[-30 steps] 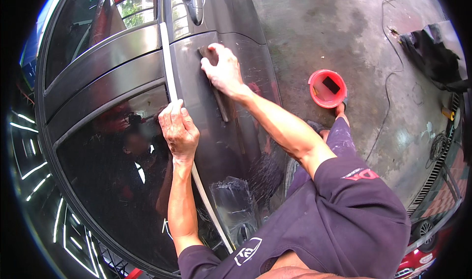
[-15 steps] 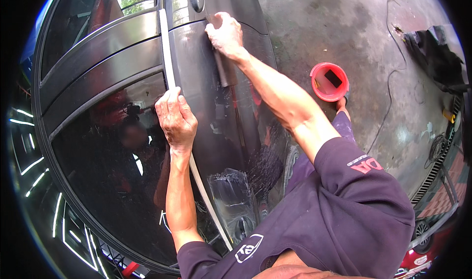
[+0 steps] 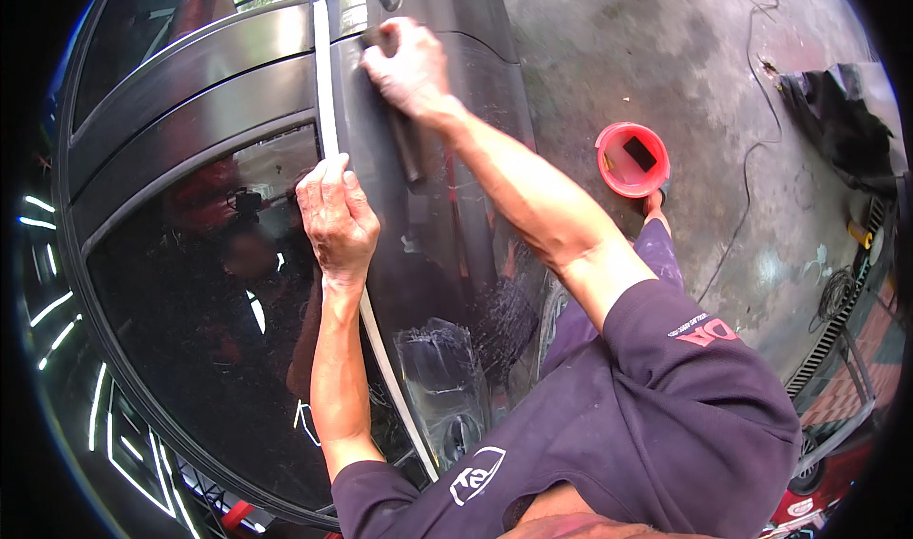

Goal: The person uses a small rectangular block to rub the surface of a dark car door and rear quarter panel. They repeatedly dip the block into a red bucket of liquid and continue rubbing the car's paintwork in a systematic manner.

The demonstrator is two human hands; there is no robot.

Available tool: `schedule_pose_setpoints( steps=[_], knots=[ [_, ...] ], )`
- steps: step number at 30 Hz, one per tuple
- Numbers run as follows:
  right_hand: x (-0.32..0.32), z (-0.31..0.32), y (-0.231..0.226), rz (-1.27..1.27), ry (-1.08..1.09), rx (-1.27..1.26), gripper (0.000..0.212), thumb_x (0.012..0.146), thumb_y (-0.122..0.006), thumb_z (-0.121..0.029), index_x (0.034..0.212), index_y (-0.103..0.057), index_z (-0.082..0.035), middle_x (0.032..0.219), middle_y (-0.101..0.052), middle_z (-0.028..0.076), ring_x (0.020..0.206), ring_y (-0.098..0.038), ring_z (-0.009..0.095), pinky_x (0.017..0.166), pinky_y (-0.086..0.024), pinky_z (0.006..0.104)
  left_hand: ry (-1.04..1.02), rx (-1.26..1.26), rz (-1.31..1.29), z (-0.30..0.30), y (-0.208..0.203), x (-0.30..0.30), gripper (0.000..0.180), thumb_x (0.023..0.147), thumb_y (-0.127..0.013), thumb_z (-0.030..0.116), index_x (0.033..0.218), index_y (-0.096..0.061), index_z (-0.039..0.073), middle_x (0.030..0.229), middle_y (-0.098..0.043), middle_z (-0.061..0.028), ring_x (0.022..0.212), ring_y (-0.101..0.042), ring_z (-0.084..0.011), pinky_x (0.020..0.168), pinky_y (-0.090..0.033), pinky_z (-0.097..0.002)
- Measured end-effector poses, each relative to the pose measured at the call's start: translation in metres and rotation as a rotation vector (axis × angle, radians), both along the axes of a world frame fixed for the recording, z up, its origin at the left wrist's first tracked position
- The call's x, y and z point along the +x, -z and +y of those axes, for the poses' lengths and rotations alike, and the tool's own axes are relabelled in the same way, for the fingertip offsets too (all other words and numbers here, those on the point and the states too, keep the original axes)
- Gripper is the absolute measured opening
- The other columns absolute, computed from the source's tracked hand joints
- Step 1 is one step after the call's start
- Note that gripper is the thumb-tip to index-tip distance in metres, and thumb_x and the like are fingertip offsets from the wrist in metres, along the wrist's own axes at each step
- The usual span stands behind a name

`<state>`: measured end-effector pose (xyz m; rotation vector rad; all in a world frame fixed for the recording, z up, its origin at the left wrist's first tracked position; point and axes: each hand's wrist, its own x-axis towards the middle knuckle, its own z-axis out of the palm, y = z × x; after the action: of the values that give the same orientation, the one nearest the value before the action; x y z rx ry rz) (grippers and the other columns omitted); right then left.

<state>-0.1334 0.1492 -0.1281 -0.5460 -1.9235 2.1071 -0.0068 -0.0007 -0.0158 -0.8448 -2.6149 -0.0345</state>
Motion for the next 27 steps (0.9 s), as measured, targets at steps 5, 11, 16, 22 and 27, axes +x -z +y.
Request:
schedule_pose_setpoints(
  steps=[5, 11, 16, 22, 27],
  knots=[
    [-0.004, -0.002, -0.007, -0.045, -0.006, 0.068, 0.056, 0.085, -0.075, -0.032, 0.130, -0.065, -0.001, 0.122, -0.072, 0.023, 0.118, -0.068, 0.038, 0.107, -0.052, 0.0458, 0.000, 0.034, -0.006, 0.001, -0.001, -0.002, 0.020, 0.103, -0.060, 0.002, 0.121, -0.068, -0.002, 0.114, -0.070, -0.0197, 0.109, -0.065, -0.0371, 0.098, -0.051, -0.0459],
    [0.009, -0.005, -0.028, 0.050, -0.050, 0.052, 0.051, 0.088, -0.074, -0.031, 0.130, -0.065, -0.004, 0.123, -0.068, 0.026, 0.119, -0.065, 0.040, 0.106, -0.051, 0.0477, -0.006, 0.041, -0.014, 0.000, -0.002, 0.002, 0.019, 0.102, -0.060, 0.001, 0.119, -0.068, -0.002, 0.113, -0.070, -0.0196, 0.109, -0.065, -0.0371, 0.098, -0.051, -0.0461],
    [0.050, -0.019, -0.033, 0.057, -0.107, 0.044, 0.052, 0.087, -0.077, -0.031, 0.130, -0.064, -0.004, 0.118, -0.066, 0.024, 0.116, -0.065, 0.041, 0.105, -0.051, 0.0488, -0.003, 0.046, 0.018, -0.001, 0.000, 0.001, 0.020, 0.101, -0.061, -0.001, 0.119, -0.068, -0.002, 0.112, -0.070, -0.0197, 0.108, -0.066, -0.0371, 0.098, -0.051, -0.0462],
    [0.038, -0.017, -0.037, 0.089, -0.107, 0.104, 0.051, 0.089, -0.076, -0.029, 0.131, -0.064, -0.002, 0.128, -0.066, 0.026, 0.122, -0.064, 0.040, 0.107, -0.050, 0.0469, -0.011, 0.060, 0.026, 0.003, -0.006, 0.001, 0.021, 0.099, -0.062, -0.001, 0.119, -0.068, -0.002, 0.112, -0.070, -0.0194, 0.106, -0.066, -0.0371, 0.097, -0.052, -0.0462],
    [0.025, -0.014, -0.035, 0.159, -0.075, 0.178, 0.050, 0.089, -0.076, -0.028, 0.129, -0.065, -0.001, 0.122, -0.070, 0.026, 0.120, -0.066, 0.039, 0.105, -0.052, 0.0456, 0.010, 0.071, 0.027, 0.001, -0.005, 0.000, 0.022, 0.098, -0.064, 0.000, 0.120, -0.067, -0.001, 0.112, -0.070, -0.0183, 0.106, -0.066, -0.0370, 0.096, -0.053, -0.0458]
  ],
)
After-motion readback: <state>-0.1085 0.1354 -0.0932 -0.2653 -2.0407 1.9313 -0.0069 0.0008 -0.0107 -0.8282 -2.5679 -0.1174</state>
